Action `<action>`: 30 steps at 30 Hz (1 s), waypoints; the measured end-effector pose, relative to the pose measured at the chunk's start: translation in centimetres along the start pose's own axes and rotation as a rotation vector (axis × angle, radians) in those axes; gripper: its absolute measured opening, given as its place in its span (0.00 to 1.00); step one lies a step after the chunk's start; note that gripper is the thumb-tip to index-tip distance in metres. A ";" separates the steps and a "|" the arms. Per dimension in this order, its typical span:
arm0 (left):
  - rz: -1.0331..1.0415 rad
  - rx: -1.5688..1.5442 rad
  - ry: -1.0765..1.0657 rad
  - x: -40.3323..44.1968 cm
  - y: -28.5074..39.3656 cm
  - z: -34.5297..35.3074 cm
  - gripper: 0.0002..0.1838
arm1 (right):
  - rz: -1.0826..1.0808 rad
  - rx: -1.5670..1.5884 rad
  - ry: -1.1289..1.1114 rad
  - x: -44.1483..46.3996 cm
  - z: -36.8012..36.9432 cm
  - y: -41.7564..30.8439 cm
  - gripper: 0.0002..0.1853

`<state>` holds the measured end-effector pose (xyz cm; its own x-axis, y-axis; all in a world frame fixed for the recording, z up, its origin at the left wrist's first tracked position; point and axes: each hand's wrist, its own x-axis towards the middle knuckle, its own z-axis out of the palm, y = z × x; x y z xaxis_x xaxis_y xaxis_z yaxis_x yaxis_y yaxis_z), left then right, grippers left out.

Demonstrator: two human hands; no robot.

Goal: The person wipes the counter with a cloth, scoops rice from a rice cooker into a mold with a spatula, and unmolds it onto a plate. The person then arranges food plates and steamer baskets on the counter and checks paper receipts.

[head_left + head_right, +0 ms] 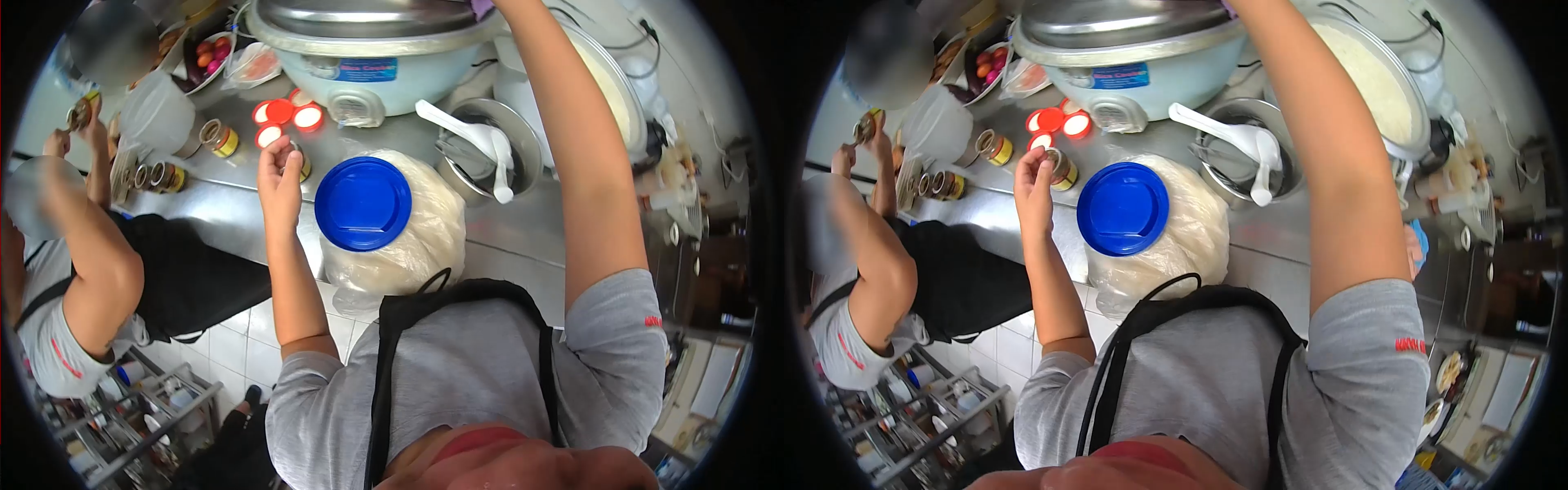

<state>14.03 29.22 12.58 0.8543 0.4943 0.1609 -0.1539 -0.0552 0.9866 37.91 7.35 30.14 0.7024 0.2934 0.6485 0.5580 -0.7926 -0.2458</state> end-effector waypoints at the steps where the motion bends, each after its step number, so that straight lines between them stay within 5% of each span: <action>1: 0.013 0.004 -0.001 -0.2 -0.5 0.4 0.16 | 0.038 -0.019 -0.124 -2.5 -2.9 -1.5 0.23; 5: 0.096 0.046 -0.060 -0.9 -2.5 1.8 0.14 | 0.069 -0.043 -0.707 -11.7 -0.9 5.2 0.22; 6: 0.142 0.118 -0.041 -1.2 -2.4 2.6 0.14 | 0.195 -0.017 -0.911 -13.8 -4.4 1.4 0.23; 10: 0.198 0.252 -0.102 -3.0 -1.2 6.0 0.15 | 0.394 0.013 -1.082 -21.6 -1.5 6.0 0.37; 15: 0.200 0.245 -0.280 -4.3 0.3 8.3 0.18 | 0.417 0.083 -0.980 -24.6 -1.2 8.4 0.31; 25: 0.066 0.353 -0.411 1.8 -2.4 16.6 0.39 | 0.452 0.077 -0.906 -25.0 -1.9 10.6 0.22; 28: 0.212 0.538 -0.283 2.1 -3.3 19.3 0.39 | 0.448 0.117 -0.886 -25.2 -3.0 10.8 0.23; 30: 0.203 0.412 -0.279 1.2 -1.3 20.3 0.28 | 0.403 0.159 -0.846 -25.6 -3.1 11.9 0.24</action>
<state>25.35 12.30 12.04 0.9358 0.1916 0.2959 -0.1704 -0.4889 0.8555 25.23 -11.26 12.87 0.9074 0.3528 -0.2284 0.2136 -0.8551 -0.4724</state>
